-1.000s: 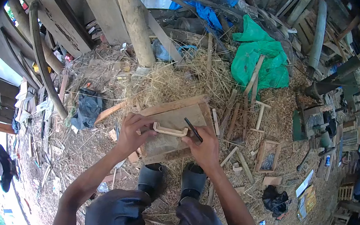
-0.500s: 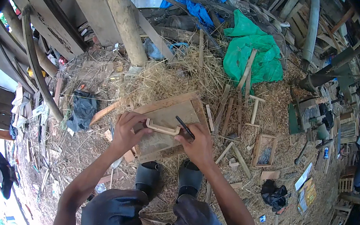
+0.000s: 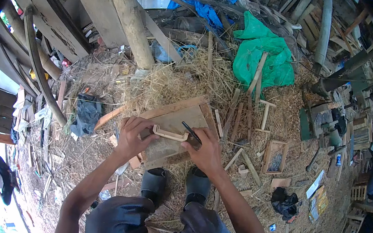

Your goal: The person crafts a wooden handle by marking a small block of wood with a pencil and then using a knife to shave and carve the wood into a curved shape.

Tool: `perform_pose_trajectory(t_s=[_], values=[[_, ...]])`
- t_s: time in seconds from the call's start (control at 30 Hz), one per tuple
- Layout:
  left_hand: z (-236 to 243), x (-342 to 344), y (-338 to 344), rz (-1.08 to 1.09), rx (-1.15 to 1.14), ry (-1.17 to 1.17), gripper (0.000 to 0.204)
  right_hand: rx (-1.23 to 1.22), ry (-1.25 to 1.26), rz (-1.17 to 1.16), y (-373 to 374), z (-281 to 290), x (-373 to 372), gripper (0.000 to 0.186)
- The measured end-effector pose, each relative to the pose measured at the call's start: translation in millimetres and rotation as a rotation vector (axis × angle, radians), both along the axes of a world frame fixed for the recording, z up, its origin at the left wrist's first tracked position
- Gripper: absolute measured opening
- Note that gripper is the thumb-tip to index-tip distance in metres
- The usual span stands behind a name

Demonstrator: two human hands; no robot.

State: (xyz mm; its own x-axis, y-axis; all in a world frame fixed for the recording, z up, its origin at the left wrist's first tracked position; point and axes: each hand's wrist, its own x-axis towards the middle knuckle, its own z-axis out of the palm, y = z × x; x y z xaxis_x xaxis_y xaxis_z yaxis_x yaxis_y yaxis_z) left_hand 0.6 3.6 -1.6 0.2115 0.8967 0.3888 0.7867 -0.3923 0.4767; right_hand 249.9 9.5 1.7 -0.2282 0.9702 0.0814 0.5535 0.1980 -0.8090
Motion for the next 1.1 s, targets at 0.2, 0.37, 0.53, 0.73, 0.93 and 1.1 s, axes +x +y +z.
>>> perform_pose_trajectory(t_s=[0.2,0.37,0.53,0.73,0.93,1.1], values=[[1,2,0,-0.02,0.008,0.026,0.038,0.016,-0.029,0.007,-2,-2,0,0.041],[6,5,0,0.004,0.009,0.0,0.037,0.015,-0.028,0.002,-2,-5,1,0.039],[19,3,1,-0.204,0.129,0.139,0.033,0.114,-0.066,0.014,-1,-1,0,0.037],[14,13,9,-0.305,0.071,0.242,0.021,0.194,-0.076,0.08,-3,4,-3,0.029],[12,13,14,-0.333,0.083,0.282,0.019,0.191,-0.099,0.158,-2,-1,-8,0.022],[13,11,15,-0.377,0.099,0.308,0.021,0.226,-0.094,0.155,-2,-4,-8,0.02]])
